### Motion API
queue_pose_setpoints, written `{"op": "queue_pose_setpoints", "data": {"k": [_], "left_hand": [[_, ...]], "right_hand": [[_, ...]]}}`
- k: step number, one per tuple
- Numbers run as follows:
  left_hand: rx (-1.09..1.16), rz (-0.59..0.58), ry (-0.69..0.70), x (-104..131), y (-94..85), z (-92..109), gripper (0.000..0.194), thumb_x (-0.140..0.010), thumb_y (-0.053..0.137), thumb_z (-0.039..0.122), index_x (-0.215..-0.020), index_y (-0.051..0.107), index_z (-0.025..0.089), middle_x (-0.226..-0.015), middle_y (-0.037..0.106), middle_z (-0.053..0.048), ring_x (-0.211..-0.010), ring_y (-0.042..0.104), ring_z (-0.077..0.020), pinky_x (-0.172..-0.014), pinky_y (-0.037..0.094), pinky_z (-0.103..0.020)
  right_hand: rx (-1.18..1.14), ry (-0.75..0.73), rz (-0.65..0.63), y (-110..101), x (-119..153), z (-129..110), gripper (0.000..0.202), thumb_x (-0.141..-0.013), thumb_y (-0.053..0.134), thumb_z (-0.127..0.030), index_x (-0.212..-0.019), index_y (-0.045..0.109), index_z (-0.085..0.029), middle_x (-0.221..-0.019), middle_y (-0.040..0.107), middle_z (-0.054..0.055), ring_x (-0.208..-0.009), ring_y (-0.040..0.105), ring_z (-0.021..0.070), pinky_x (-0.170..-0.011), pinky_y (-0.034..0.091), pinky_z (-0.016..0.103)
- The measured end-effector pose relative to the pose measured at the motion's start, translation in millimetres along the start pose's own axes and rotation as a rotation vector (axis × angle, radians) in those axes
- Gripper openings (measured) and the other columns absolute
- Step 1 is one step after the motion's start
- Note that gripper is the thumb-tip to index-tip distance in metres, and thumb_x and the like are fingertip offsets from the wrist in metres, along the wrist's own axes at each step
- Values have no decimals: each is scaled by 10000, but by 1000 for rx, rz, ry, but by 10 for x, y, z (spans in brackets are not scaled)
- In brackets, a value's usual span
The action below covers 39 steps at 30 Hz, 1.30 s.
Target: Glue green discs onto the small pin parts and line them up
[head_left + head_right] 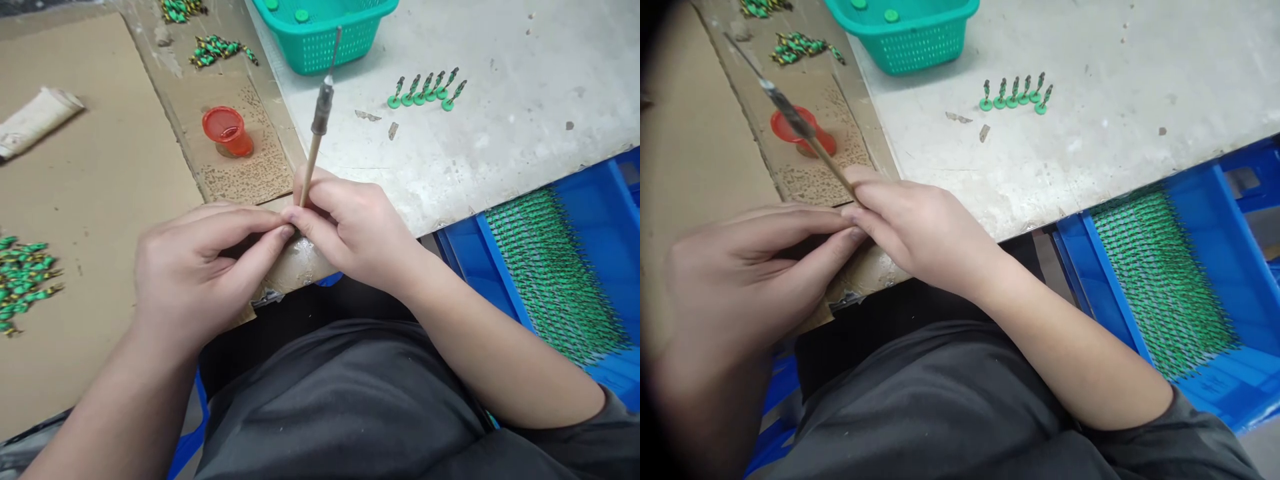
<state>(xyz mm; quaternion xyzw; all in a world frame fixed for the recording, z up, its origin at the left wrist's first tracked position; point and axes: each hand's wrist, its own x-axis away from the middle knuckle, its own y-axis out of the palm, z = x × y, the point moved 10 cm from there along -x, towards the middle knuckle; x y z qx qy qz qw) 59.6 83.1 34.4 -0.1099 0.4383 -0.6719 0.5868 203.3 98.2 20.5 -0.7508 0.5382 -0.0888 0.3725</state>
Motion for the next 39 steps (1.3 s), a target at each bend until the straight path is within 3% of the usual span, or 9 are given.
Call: {"op": "queue_pose_setpoints", "data": {"k": [5,11,17,22,28,34,39], "left_hand": [[-13,-11,14,-2,0,-11,117,-1077,750,293,-1027,855,305,-1071,902,82,-1006,858,-152,-949,656,-284],[14,-11,88,-7,19,-36,96,-1056,771,233,-1016,852,266,-1046,902,61,-972,842,-112,-940,619,-218],[66,-28,13,-8,42,-121,101,-1047,792,315,-1094,882,320,-1060,898,57,-961,829,-138,-893,603,-255],[55,-26,29,-8,31,-88,106,-1060,783,311,-1101,881,303,-1010,882,56,-925,793,-110,-860,562,-235],[54,-15,41,6,22,-63,120,-1059,773,294,-1107,882,301,-969,866,51,-896,783,-126,-836,551,-261],[0,-46,117,-22,46,-5,245,-1014,695,235,-1204,829,157,-1041,783,-61,-939,709,-195,-861,545,-345],[-54,-108,173,-26,130,9,199,-1060,672,293,-1184,822,250,-1034,724,-59,-982,675,-257,-928,527,-441]], "right_hand": [[-5,-72,-3,30,-3,-49,204,-1211,524,-329,-1120,687,-246,-1017,765,42,-914,742,220,-884,596,330],[-17,-55,28,71,-21,-5,206,-1207,503,-314,-1122,676,-241,-1022,760,35,-909,730,212,-881,586,331],[-122,-50,205,-90,103,45,361,-1186,596,-298,-835,528,-247,-828,618,-30,-745,639,138,-736,503,260],[-140,-108,222,-94,169,-8,388,-1173,622,-258,-802,509,-246,-793,572,-43,-717,588,128,-717,464,267],[-101,-96,176,-15,136,-2,377,-1199,590,-297,-830,538,-244,-837,605,-31,-747,617,136,-731,483,278],[-111,-67,174,-19,133,19,406,-1219,562,-363,-831,546,-243,-844,624,-23,-755,651,131,-726,513,273],[-138,-40,187,-45,142,54,410,-1207,591,-364,-817,563,-238,-858,645,-19,-756,673,129,-714,530,273]]}}
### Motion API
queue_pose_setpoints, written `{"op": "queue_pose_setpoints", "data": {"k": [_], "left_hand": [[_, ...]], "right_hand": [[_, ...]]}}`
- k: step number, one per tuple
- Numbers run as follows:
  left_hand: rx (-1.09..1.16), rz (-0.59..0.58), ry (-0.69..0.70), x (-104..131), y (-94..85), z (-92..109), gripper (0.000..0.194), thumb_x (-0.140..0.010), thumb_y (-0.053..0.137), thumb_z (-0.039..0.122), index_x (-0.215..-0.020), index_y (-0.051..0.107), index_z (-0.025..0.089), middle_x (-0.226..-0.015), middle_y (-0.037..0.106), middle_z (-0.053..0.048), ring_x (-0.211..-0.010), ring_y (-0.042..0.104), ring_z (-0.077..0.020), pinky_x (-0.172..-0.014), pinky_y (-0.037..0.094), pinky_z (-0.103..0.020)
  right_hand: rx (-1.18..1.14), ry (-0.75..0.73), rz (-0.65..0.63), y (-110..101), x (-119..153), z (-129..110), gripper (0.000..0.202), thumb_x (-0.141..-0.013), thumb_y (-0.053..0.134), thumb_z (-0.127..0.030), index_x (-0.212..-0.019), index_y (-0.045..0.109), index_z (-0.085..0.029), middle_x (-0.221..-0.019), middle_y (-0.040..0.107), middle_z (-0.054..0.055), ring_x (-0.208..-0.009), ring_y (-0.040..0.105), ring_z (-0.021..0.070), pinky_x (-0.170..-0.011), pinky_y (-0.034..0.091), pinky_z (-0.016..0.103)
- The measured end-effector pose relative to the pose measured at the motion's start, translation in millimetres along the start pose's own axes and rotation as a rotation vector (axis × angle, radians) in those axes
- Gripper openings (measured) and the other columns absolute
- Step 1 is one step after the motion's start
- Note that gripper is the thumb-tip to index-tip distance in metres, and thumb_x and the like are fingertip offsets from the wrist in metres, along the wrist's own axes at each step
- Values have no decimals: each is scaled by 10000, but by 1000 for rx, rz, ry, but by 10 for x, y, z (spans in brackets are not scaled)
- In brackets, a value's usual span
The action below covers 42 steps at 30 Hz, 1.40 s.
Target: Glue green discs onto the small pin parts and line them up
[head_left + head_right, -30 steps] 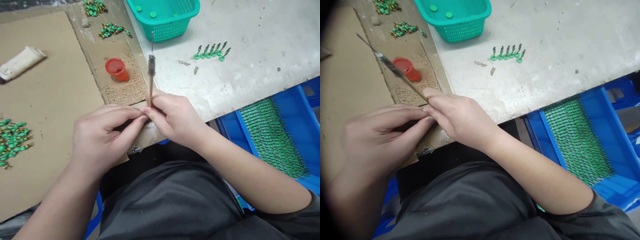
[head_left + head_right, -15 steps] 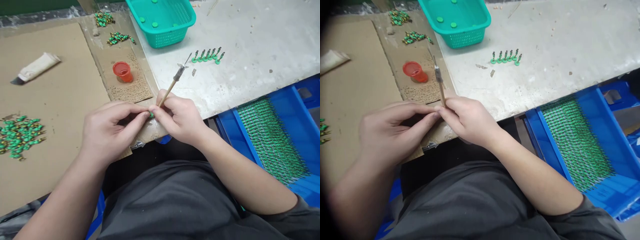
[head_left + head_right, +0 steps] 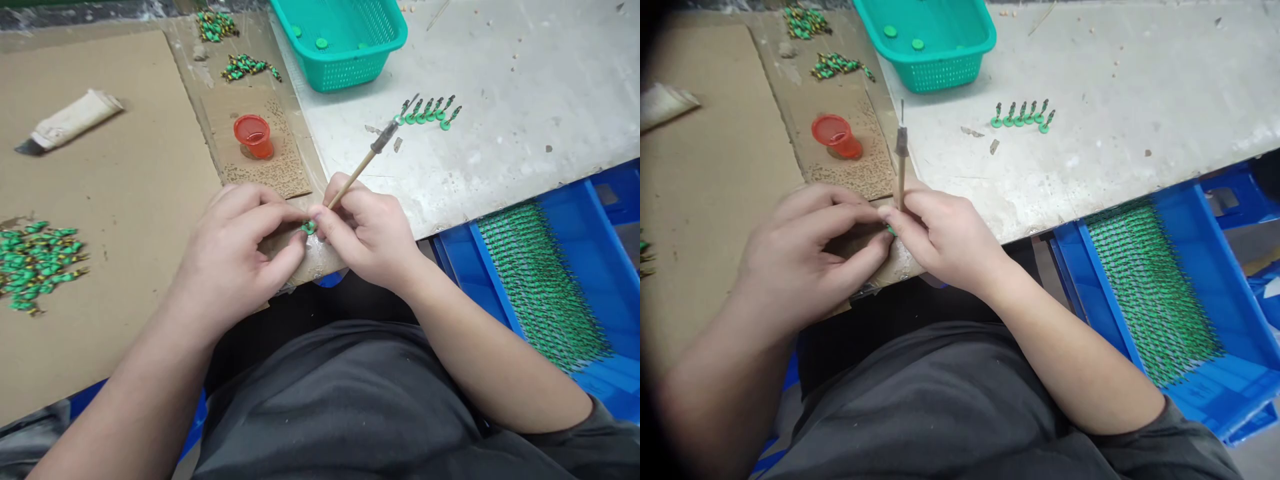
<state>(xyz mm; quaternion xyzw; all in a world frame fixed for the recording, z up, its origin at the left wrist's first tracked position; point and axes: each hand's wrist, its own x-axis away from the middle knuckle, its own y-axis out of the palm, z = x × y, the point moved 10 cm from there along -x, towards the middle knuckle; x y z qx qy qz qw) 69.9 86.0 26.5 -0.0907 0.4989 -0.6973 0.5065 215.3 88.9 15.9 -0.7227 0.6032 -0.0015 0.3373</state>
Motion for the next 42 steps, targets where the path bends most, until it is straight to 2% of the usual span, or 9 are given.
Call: {"op": "queue_pose_setpoints", "data": {"k": [7,10,14,16,22,27,31,38,42], "left_hand": [[19,-35,-56,6,25,-59,141,-1081,640,345,-1113,777,334,-1036,714,-41,-994,677,-281,-927,536,-472],[21,-26,-58,9,19,-66,110,-1073,656,350,-1077,764,334,-1038,723,-35,-998,685,-279,-920,542,-467],[23,-30,-59,11,32,-77,95,-1071,656,341,-1074,750,328,-1049,724,-38,-1003,682,-280,-918,542,-467],[26,-35,-58,9,39,-79,92,-1072,651,339,-1084,742,332,-1051,721,-36,-1011,680,-281,-924,540,-468],[53,-26,-50,-3,42,-77,82,-1064,652,332,-1060,733,344,-1060,732,-17,-1016,681,-275,-938,536,-463],[98,-26,-79,-15,41,-98,88,-1032,663,299,-1007,740,331,-1042,753,-20,-1011,677,-270,-940,524,-453],[104,-30,-110,-22,38,-112,154,-1050,627,369,-936,723,329,-1011,757,-13,-1005,687,-259,-981,530,-444],[41,-58,-96,-6,71,-117,193,-1068,575,363,-965,730,312,-1039,760,-9,-1018,687,-236,-1026,532,-418],[52,-40,-70,-14,29,-92,144,-1056,628,329,-1027,758,276,-1044,767,-28,-1003,697,-241,-951,556,-430]], "right_hand": [[-23,-2,-3,9,-6,-22,392,-1208,596,-365,-839,592,-232,-891,681,-14,-818,714,137,-765,564,277],[-51,-17,0,10,-7,-43,339,-1203,601,-328,-878,608,-231,-932,710,-7,-897,754,151,-813,585,279],[-36,5,-20,27,-13,-29,347,-1211,585,-387,-905,630,-231,-952,731,4,-923,767,162,-825,600,288],[-40,-4,-19,23,-15,-43,350,-1212,584,-395,-909,637,-229,-943,731,2,-917,764,158,-824,598,285],[-16,-25,-26,16,-12,-64,307,-1173,638,-251,-869,596,-230,-865,673,-27,-808,713,131,-757,544,259],[67,-116,-40,30,-8,-160,266,-1189,609,-259,-923,597,-247,-891,697,-26,-814,716,143,-774,552,268],[120,-174,-69,79,13,-228,206,-1217,537,-272,-1025,611,-271,-972,745,-15,-874,731,166,-829,580,289],[139,-182,-87,159,25,-217,227,-1238,493,-298,-1034,587,-270,-959,730,-10,-860,706,175,-811,553,311],[88,-91,-47,100,0,-140,282,-1210,552,-304,-931,561,-265,-888,710,-18,-794,701,160,-763,561,301]]}}
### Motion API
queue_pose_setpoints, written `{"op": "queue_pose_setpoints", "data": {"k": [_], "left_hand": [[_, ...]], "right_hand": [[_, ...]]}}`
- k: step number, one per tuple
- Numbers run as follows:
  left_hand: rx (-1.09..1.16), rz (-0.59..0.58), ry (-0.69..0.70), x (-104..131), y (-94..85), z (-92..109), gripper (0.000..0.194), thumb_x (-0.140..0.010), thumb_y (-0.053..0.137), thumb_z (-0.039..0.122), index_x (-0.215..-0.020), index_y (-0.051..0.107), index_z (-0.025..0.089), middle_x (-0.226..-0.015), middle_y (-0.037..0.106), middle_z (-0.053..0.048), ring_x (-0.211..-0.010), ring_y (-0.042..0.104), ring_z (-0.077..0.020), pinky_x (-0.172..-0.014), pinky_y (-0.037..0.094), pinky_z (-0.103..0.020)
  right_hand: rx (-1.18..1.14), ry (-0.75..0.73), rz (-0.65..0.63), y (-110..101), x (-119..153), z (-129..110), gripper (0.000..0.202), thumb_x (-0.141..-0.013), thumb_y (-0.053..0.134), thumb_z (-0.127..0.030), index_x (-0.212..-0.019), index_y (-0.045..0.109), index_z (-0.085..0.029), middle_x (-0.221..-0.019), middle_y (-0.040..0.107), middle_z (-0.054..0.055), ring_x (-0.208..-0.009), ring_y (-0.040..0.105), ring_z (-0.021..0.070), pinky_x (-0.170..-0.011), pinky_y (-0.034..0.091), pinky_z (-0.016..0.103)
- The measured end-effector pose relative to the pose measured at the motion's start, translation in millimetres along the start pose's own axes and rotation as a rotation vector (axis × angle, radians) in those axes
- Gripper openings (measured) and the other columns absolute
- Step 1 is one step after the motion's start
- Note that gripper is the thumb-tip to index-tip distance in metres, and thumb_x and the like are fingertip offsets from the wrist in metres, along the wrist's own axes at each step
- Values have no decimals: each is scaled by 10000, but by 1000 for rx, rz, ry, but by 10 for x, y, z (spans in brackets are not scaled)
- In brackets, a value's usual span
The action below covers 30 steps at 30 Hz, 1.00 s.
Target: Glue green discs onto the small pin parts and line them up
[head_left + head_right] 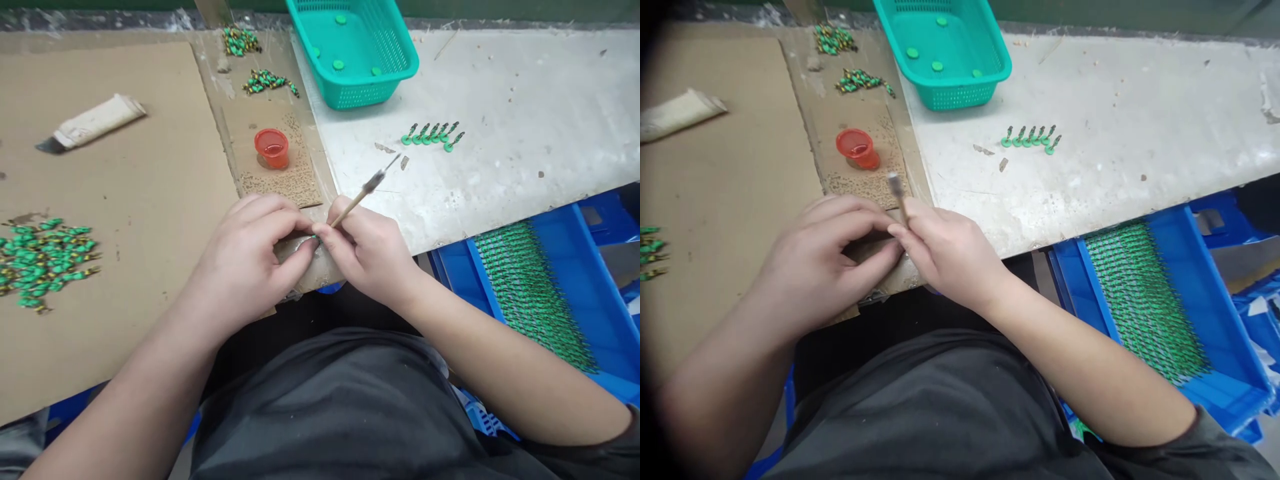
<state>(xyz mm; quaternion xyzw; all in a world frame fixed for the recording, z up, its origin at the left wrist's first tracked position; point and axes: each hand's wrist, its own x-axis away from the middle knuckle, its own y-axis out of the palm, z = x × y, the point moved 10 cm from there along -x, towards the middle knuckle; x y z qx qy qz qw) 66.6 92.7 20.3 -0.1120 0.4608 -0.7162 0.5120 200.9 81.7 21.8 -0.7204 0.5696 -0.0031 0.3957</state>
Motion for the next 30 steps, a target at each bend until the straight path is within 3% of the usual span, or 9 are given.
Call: {"op": "queue_pose_setpoints", "data": {"k": [7,10,14,19,22,25,30], "left_hand": [[88,14,-54,1,-53,-27,209,-979,646,238,-1084,796,338,-1074,787,-21,-1018,738,-256,-922,574,-431],[119,33,-57,-3,-57,-9,184,-1004,697,295,-1159,794,308,-1060,782,-26,-984,730,-235,-884,579,-405],[155,58,-93,1,-46,-34,115,-1034,766,414,-1048,821,314,-1003,826,1,-919,739,-204,-877,577,-382],[483,235,-365,139,-178,-342,75,-962,857,383,-1003,901,340,-1016,874,2,-922,783,-184,-854,629,-328],[643,338,-430,193,-311,-419,127,-924,898,439,-979,913,326,-941,863,-14,-764,744,-157,-720,630,-305],[656,376,-421,178,-484,-367,222,-908,915,530,-954,913,312,-781,810,-11,-612,657,-135,-589,586,-288],[696,377,-414,142,-743,-153,306,-893,922,619,-904,917,314,-736,795,-29,-582,649,-145,-559,603,-293]], "right_hand": [[-164,367,275,-454,211,371,267,-1153,666,-392,-938,558,-276,-738,734,-56,-641,732,134,-649,587,276],[-186,376,273,-474,257,416,263,-1135,683,-396,-930,578,-270,-733,758,-50,-621,741,130,-629,592,268],[-192,391,275,-438,271,469,281,-1130,676,-444,-930,592,-265,-748,783,-30,-645,767,144,-632,607,273],[-177,432,241,-404,310,508,284,-1124,673,-454,-924,614,-260,-775,815,5,-670,797,178,-654,626,298],[-170,455,225,-399,336,512,277,-1118,670,-438,-911,627,-258,-783,820,25,-698,820,201,-698,650,319],[-173,429,219,-395,315,463,305,-1120,656,-450,-882,624,-262,-773,816,42,-685,821,221,-668,650,329],[-180,403,217,-381,267,400,358,-1123,632,-510,-854,614,-275,-740,805,50,-646,814,243,-630,668,344]]}}
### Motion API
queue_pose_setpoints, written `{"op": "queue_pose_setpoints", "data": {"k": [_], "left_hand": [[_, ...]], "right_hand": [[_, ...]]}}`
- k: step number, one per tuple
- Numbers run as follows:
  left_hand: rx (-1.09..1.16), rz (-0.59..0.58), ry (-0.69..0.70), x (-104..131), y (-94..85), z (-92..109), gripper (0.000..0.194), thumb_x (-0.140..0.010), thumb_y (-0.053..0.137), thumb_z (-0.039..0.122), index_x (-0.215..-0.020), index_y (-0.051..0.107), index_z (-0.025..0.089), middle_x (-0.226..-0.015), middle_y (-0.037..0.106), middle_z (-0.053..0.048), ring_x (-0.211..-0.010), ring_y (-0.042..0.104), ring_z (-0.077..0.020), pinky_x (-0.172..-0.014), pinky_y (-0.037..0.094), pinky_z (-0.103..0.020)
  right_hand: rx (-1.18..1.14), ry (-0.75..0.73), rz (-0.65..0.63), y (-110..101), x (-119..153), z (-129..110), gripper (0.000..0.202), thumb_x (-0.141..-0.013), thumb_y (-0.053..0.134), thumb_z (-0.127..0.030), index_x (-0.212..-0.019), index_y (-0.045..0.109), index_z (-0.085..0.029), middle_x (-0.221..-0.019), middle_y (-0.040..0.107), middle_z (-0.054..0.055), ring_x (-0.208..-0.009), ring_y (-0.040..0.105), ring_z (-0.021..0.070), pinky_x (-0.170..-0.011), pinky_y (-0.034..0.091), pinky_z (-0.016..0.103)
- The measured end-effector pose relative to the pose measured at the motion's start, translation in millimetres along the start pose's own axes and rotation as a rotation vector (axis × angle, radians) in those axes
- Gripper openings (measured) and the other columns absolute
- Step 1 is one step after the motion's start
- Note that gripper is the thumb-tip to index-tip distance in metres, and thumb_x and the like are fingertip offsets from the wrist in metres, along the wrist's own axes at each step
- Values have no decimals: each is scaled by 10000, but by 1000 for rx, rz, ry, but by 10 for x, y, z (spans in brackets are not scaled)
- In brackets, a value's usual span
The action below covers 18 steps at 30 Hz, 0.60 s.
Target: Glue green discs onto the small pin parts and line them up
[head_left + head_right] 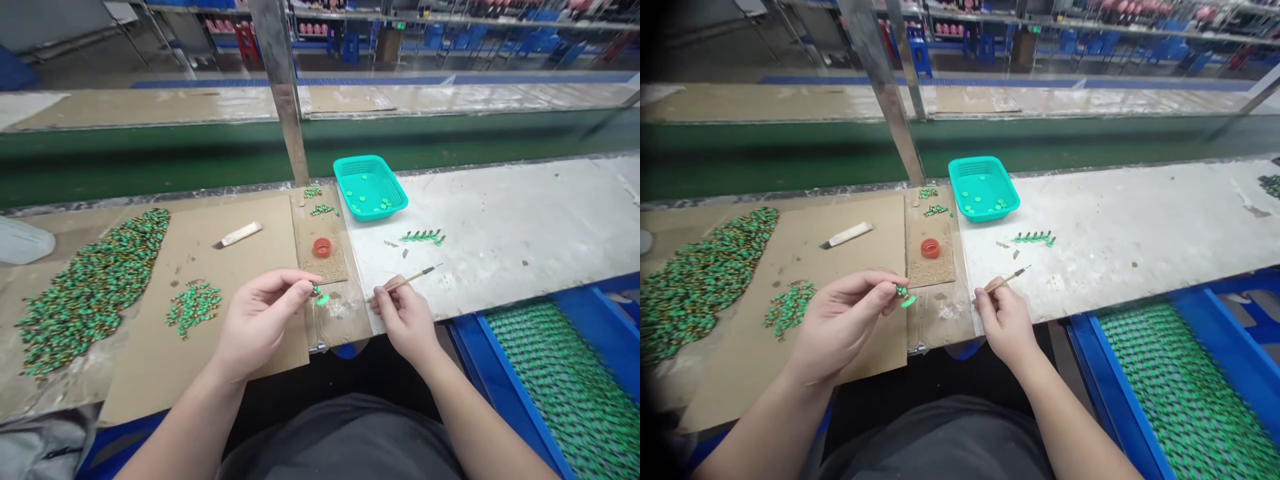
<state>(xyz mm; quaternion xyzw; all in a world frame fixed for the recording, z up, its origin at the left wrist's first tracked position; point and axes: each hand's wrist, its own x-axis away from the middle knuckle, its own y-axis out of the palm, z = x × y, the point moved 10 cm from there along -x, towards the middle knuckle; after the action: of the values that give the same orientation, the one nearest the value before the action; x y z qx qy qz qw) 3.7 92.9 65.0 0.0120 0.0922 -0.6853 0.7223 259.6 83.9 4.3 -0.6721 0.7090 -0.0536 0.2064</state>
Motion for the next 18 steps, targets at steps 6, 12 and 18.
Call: {"op": "queue_pose_setpoints", "data": {"k": [6,12,18], "left_hand": [[57,-74,10,86,58,318,296,-914,909,631,-878,917,337,-772,817,-45,-600,693,-158,-550,626,-278],[61,-121,38,149,81,439,201,-974,867,556,-912,912,370,-800,829,-24,-665,752,-158,-578,630,-242],[-375,-144,331,169,345,412,141,-1046,774,358,-971,889,326,-912,881,-13,-813,829,-199,-737,678,-313]], "right_hand": [[-14,-23,6,18,3,-29,418,-1128,612,-567,-827,604,-277,-734,791,60,-641,816,252,-621,671,346],[-35,-48,1,27,1,-62,425,-1131,604,-576,-823,599,-282,-736,785,62,-642,816,260,-605,669,350],[-42,-45,-22,21,-5,-26,346,-1148,589,-480,-871,599,-272,-766,810,68,-679,830,252,-655,669,345]]}}
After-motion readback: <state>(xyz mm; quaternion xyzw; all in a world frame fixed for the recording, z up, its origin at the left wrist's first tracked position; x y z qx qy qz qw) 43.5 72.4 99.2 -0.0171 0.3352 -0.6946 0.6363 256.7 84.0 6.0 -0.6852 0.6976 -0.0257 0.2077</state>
